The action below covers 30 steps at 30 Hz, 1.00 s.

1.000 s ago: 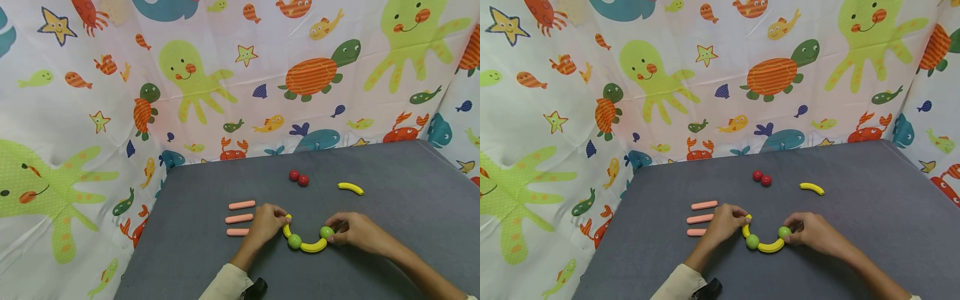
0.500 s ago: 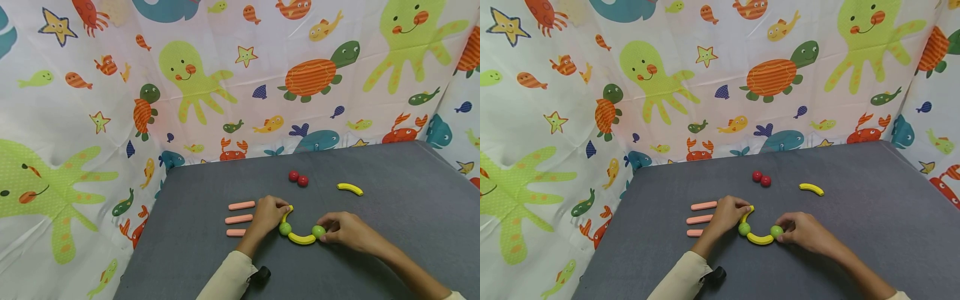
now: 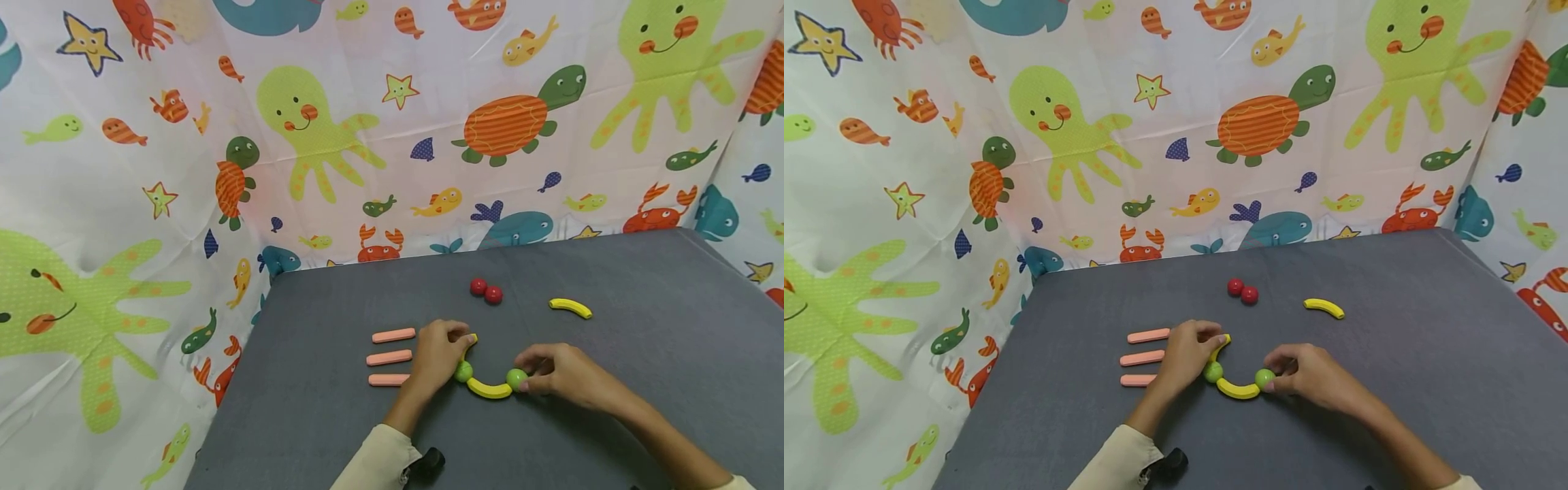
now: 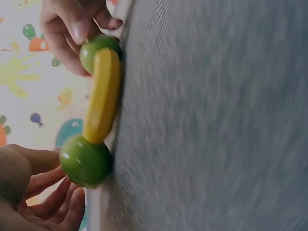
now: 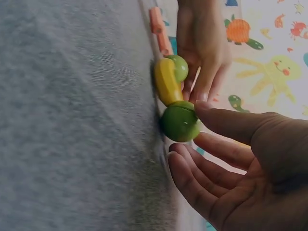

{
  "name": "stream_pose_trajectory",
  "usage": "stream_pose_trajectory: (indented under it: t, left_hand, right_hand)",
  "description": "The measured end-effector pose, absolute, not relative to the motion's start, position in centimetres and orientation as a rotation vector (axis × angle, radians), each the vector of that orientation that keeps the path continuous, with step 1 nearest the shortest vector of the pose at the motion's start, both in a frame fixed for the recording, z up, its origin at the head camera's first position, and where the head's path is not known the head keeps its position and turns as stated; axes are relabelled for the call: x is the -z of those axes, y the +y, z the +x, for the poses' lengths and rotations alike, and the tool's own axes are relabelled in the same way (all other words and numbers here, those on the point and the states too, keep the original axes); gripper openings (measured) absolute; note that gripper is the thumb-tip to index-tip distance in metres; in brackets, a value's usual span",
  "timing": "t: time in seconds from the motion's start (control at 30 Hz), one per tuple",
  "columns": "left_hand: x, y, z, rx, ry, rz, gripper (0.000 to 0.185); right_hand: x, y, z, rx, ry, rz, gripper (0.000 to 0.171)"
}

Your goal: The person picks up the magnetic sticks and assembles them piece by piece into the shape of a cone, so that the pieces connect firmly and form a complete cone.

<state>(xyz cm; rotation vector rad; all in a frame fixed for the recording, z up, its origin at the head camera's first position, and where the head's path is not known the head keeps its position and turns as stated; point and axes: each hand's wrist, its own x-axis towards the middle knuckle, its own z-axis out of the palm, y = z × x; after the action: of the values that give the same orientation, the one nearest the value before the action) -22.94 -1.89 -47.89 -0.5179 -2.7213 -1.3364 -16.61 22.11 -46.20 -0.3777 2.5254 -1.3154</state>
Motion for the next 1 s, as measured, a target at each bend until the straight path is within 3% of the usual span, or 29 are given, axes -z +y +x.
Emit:
stream_pose_trajectory:
  t: [0.6, 1.0]
  left_hand:
    - [46.3, 0.1, -17.8, 1.750, -2.619, -0.655, 0.028]
    - [47.2, 1.3, -17.0, 1.631, -2.740, -0.692, 0.036]
  right_hand:
    - [44.5, 23.7, -18.6, 1.448, 2.727, -0.213, 0.046]
    - [44.6, 26.4, -20.3, 1.417, 2.912, -0.156, 0.042]
